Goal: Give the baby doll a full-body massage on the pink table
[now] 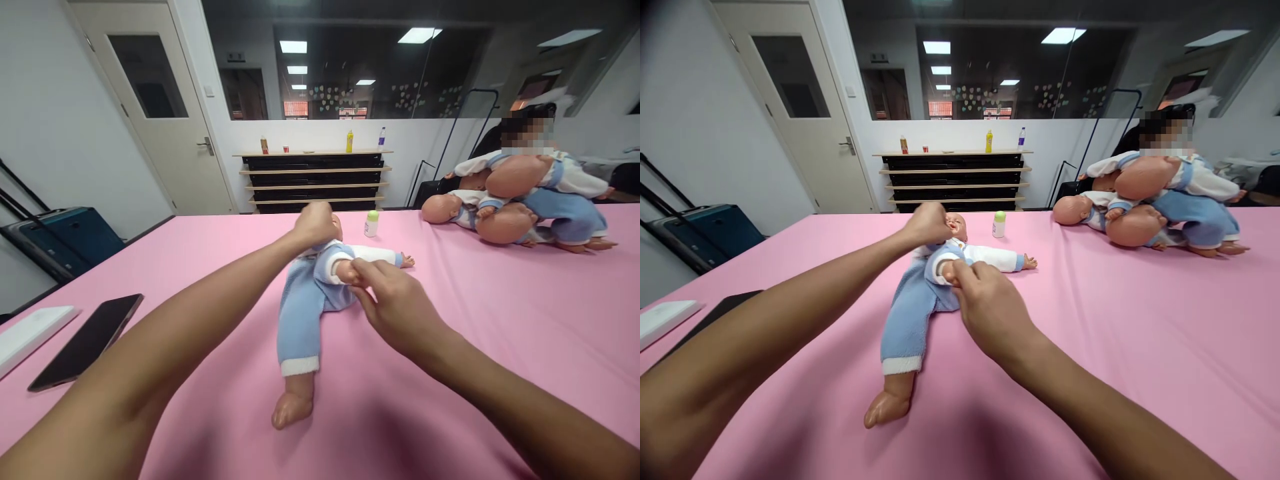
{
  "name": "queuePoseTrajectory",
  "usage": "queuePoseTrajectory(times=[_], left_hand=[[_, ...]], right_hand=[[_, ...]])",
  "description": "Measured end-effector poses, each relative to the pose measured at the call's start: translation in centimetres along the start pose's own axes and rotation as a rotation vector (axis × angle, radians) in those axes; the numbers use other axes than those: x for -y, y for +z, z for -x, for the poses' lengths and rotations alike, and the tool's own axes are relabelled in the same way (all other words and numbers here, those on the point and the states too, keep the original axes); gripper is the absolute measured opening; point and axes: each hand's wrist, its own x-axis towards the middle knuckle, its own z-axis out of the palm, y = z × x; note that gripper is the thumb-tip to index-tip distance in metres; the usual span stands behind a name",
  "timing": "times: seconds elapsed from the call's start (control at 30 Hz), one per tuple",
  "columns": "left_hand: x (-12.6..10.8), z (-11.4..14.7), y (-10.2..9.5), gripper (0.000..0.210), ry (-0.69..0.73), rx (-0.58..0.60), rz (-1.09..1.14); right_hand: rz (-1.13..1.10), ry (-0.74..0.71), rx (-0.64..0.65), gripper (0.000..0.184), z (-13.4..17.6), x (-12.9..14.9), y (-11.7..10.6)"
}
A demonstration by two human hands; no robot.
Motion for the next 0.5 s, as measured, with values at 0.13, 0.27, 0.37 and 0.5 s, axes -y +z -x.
queuePoseTrajectory(times=[0.13, 0.27, 0.37, 0.5], left_hand=[[-2.9, 0.4, 2.6, 0.025, 0.152, 0.081, -0.124], [-1.0, 0.0, 1.3, 0.02, 0.08, 0.075, -0.054], [2.9, -0.4, -1.2, 0.017, -0.077, -0.046, 0.065], [9.7, 0.4, -3.4, 0.017, -0.319, -0.209, 0.352]], right_hand=[[-0.041, -0.052, 0.087, 0.022, -1.3, 1.0, 3.4], [-0.066, -0.045, 0.068, 0.028, -0.8, 0.8, 3.2], [-0.07, 0.001, 0.013, 0.023, 0.9, 0.3, 0.7], [-0.053, 0.074, -0.093, 0.021, 4.9, -0.6, -2.6]])
